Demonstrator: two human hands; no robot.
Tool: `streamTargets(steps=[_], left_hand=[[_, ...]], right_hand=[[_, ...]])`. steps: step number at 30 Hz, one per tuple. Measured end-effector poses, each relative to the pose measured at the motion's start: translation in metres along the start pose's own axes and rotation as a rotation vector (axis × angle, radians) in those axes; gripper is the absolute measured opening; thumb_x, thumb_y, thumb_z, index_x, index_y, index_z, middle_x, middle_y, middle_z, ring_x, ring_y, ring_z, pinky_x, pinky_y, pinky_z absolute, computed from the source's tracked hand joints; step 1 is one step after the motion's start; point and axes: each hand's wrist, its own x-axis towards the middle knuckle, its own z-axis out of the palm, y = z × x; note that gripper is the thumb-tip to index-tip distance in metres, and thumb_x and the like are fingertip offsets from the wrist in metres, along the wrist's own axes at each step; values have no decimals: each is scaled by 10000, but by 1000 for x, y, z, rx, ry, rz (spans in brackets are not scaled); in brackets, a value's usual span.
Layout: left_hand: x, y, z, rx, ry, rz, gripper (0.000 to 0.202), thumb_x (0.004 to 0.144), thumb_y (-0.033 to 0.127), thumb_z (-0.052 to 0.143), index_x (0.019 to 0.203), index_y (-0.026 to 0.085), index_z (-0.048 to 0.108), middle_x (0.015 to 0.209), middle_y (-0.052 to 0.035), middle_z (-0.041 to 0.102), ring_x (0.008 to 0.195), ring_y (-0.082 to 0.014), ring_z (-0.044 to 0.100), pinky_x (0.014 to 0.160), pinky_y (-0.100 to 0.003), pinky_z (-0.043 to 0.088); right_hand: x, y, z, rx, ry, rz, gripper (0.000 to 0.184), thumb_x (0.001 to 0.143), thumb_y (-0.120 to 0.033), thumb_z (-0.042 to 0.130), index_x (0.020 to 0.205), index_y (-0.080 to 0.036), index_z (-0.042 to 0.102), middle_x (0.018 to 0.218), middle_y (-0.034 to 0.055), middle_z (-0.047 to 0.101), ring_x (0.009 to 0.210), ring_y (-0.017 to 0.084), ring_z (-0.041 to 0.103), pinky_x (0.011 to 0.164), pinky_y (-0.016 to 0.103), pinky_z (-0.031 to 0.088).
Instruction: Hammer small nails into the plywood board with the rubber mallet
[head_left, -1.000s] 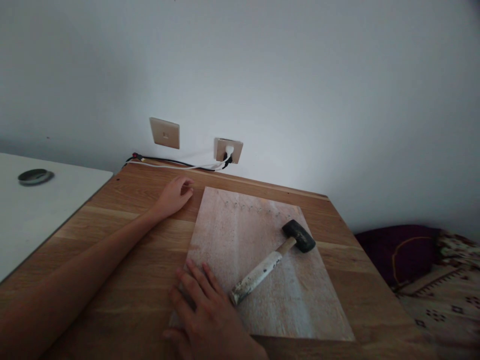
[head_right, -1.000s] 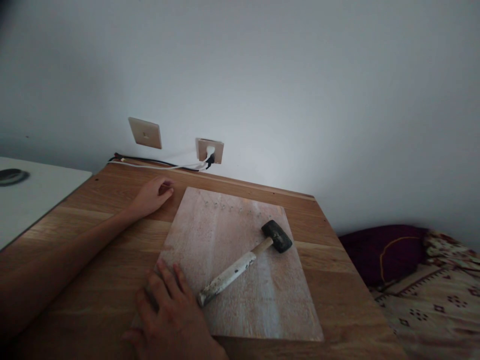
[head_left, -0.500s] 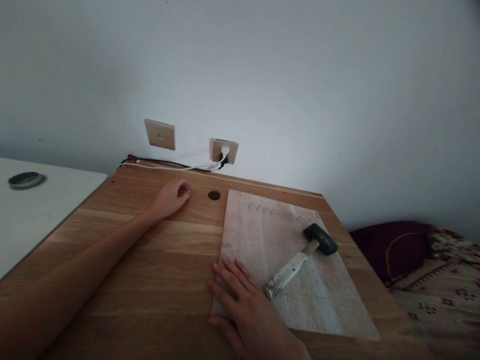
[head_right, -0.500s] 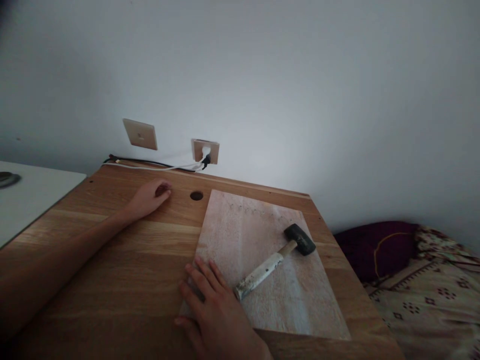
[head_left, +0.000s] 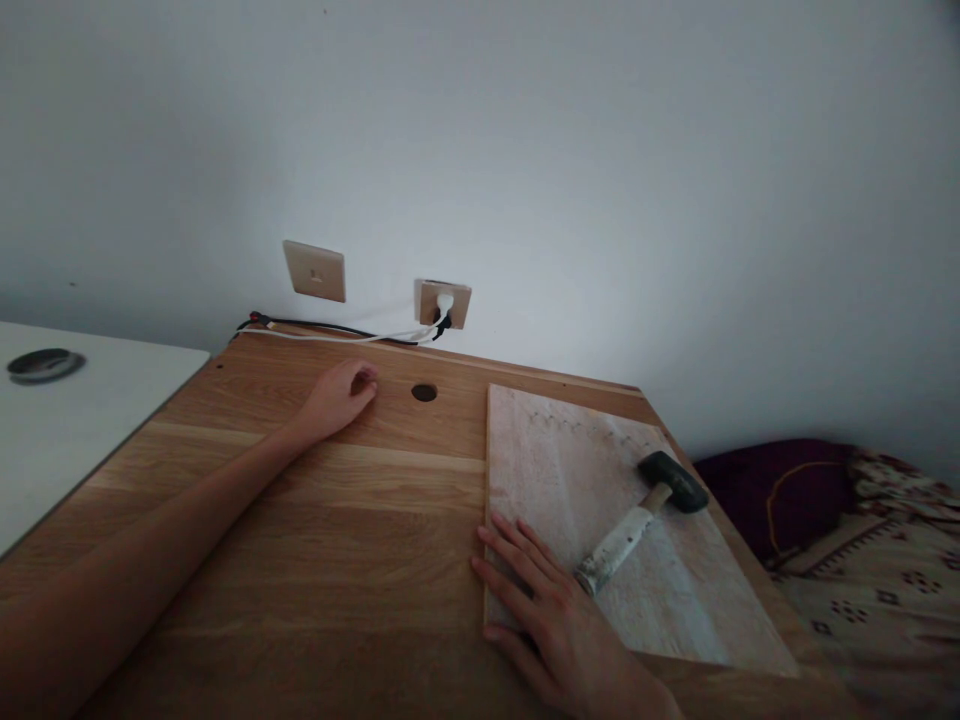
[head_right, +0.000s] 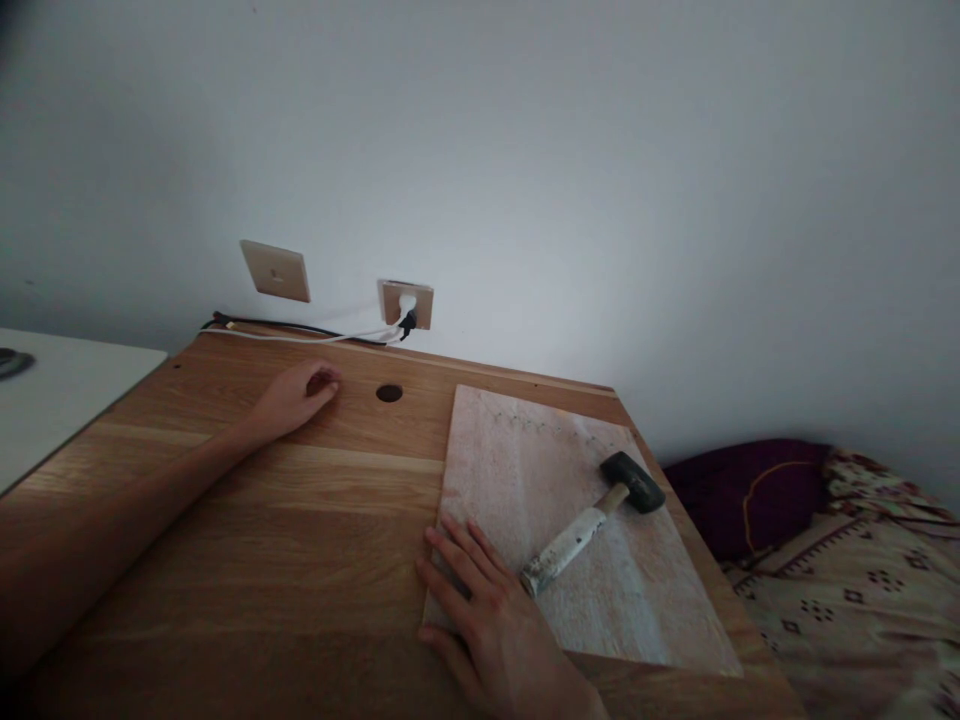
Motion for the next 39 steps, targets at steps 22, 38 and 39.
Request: streamTargets(steps=[22,38,39], left_hand=[[0,-5,-1,-14,-12,9,182,844,368,576,948,244,658,1056,-102,789,990,-303,741,1002,-488,598],[0,-6,-2,32,-43,-4,230,840,400,537,944,231,652,1053,-130,780,1005,-325,740,993,-495,587],[0,-5,-2,32,-46,-7,238,840,409,535,945,229,651,1051,-130,779,1005,-327,739,991,-495,587]], right_hand=[[-28,27,-4,-50,-9,-20,567,1037,-316,646,1584,-198,552,1719,157,440,1633,345,325,1275,604,401],[-11,11,-10,55,-79,-37,600,991,-226,671,1580,-207,560,1746,141,378,1652,345,249,1298,625,325],[-10,9,-10,68,-86,-39,598,986,-225,674,1574,-206,567,1747,141,374,1652,347,246,1298,624,326]])
